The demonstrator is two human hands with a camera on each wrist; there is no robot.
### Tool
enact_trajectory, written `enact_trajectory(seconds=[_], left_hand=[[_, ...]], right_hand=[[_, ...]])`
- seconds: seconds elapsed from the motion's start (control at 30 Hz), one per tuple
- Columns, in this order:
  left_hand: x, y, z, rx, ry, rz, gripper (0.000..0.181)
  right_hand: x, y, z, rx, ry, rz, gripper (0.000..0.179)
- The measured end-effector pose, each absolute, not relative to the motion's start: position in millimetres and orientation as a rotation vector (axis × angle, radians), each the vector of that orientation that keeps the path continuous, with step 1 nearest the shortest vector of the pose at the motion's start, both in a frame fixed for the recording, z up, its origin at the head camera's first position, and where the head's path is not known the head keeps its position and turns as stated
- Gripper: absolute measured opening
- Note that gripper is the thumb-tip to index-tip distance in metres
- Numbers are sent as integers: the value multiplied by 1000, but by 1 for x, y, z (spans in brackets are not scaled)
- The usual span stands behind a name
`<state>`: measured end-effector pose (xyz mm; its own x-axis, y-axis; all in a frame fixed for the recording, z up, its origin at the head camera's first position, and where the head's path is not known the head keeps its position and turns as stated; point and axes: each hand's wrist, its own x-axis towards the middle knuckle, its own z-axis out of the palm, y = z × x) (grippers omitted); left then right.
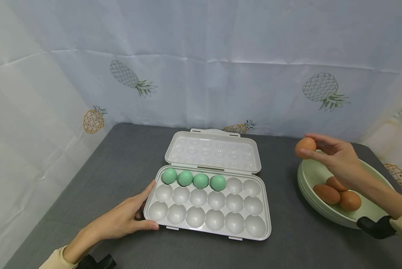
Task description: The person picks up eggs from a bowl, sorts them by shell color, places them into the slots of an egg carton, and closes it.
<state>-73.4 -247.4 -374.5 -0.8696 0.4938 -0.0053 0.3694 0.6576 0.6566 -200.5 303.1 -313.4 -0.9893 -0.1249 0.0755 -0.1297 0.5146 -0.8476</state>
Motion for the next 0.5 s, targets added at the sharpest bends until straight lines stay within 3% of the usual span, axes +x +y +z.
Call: enact_trajectory(seconds=[0.5], left_hand=[[-74,-248,-376,718,2697,1013,114]], right_hand=[[-200,254,-320,340,-2589,1711,48]])
